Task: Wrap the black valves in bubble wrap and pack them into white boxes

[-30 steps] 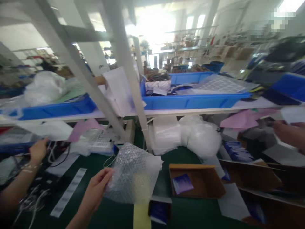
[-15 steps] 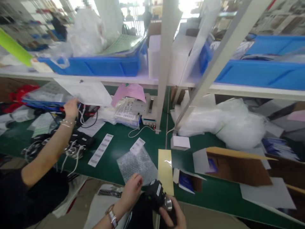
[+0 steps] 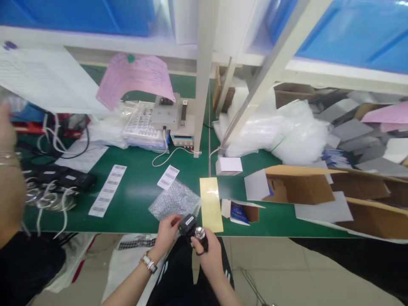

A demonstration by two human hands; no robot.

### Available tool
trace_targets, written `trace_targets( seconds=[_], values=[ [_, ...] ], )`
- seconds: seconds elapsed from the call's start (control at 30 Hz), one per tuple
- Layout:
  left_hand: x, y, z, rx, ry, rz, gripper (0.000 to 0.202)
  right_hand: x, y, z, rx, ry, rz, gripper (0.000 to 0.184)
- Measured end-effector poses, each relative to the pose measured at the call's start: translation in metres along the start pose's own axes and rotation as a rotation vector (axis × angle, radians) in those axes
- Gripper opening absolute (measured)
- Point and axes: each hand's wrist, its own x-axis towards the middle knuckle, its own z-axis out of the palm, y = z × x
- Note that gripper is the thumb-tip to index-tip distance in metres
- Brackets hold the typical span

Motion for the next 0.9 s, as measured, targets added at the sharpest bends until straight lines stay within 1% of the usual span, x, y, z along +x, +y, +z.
trace_targets(
  seconds=[0.03, 0.1, 0.17, 0.23, 0.3, 0.37, 0.47, 0.5, 0.57, 0.63, 0.7, 0.77, 0.83, 0.87, 0.9],
  values=[
    [-0.003, 0.004, -0.004, 0.005, 0.019, 0.029, 0.022, 0.000, 0.003, 0.001, -0.068, 0.017, -0.050, 0.032],
    [-0.009, 0.011, -0.008, 0.014, 0.020, 0.095, 0.022, 0.001, 0.008, 0.002, -0.195, 0.038, -0.161, 0.030],
    [-0.016, 0.017, -0.006, 0.067, 0.035, 0.231, 0.023, 0.005, 0.013, 0.005, -0.252, 0.049, -0.217, 0.028],
    [-0.023, 0.021, 0.001, 0.162, 0.093, 0.433, 0.026, 0.011, 0.016, 0.009, -0.199, 0.073, -0.204, 0.028],
    [-0.029, 0.025, 0.008, 0.232, 0.154, 0.612, 0.029, 0.019, 0.018, 0.013, -0.076, 0.068, -0.159, 0.026],
    [-0.034, 0.031, 0.014, 0.207, 0.166, 0.678, 0.027, 0.028, 0.020, 0.020, 0.031, 0.050, -0.173, 0.027],
    [-0.038, 0.042, 0.017, 0.126, 0.142, 0.675, 0.024, 0.043, 0.025, 0.034, 0.158, 0.036, -0.244, 0.033],
    [-0.038, 0.044, 0.017, 0.114, 0.137, 0.661, 0.023, 0.048, 0.025, 0.041, 0.210, 0.034, -0.235, 0.034],
    [-0.038, 0.045, 0.015, 0.120, 0.140, 0.625, 0.021, 0.059, 0.024, 0.053, 0.294, 0.040, -0.173, 0.032],
    [-0.037, 0.040, 0.009, 0.167, 0.175, 0.593, 0.018, 0.070, 0.019, 0.064, 0.296, 0.064, -0.152, 0.033],
    [-0.035, 0.030, 0.002, 0.222, 0.228, 0.554, 0.016, 0.079, 0.012, 0.073, 0.255, 0.087, -0.179, 0.036],
    [-0.032, 0.020, -0.006, 0.221, 0.241, 0.501, 0.017, 0.086, 0.006, 0.079, 0.269, 0.084, -0.150, 0.039],
    [-0.029, 0.014, -0.014, 0.161, 0.185, 0.452, 0.018, 0.092, 0.005, 0.084, 0.317, 0.061, -0.078, 0.043],
    [-0.029, 0.014, -0.017, 0.128, 0.142, 0.436, 0.018, 0.094, 0.007, 0.086, 0.309, 0.041, -0.078, 0.043],
    [-0.029, 0.016, -0.020, 0.097, 0.093, 0.425, 0.018, 0.097, 0.010, 0.088, 0.272, 0.018, -0.117, 0.042]
  ],
)
